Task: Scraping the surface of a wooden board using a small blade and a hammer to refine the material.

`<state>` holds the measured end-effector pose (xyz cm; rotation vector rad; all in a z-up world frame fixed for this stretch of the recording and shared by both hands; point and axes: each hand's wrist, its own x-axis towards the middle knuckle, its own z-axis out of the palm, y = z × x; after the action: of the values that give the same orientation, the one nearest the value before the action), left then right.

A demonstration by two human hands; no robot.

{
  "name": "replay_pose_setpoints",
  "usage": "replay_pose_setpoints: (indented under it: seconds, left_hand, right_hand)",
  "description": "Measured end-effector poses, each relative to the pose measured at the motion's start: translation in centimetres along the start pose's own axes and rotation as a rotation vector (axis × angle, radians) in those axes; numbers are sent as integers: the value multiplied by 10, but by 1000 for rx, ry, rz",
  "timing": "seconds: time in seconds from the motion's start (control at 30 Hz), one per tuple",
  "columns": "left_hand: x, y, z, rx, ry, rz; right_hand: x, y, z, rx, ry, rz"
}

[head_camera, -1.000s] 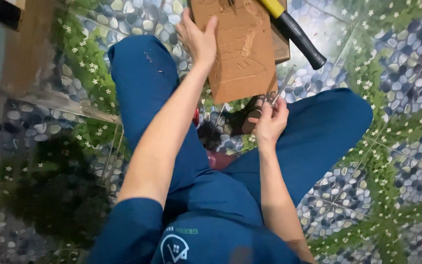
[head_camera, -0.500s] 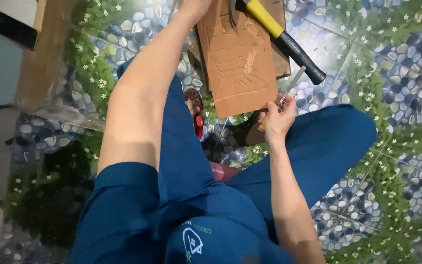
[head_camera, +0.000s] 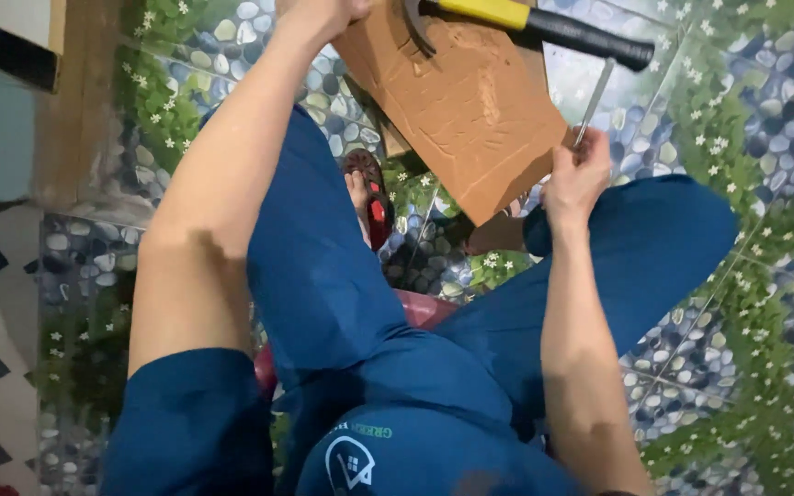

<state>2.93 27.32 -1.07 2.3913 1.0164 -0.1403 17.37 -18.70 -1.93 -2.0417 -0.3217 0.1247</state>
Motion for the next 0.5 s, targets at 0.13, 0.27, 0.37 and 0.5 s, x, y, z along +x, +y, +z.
replay_pose_setpoints:
  seconds: [0.13, 0.27, 0.37, 0.5]
  left_hand:
    - [-25, 10, 12, 74, -5, 73]
    - [-79, 80, -15, 118, 396, -21]
    - [-104, 106, 41, 182, 639, 415]
    - [-148, 164, 71, -72, 444, 731]
  right_hand:
    - [21, -21, -16, -133, -172, -104]
    - [12, -64, -14, -498, -46, -407]
    - [-7, -97, -5, -478, -229, -426]
    - [-28, -99, -8, -759, -398, -429]
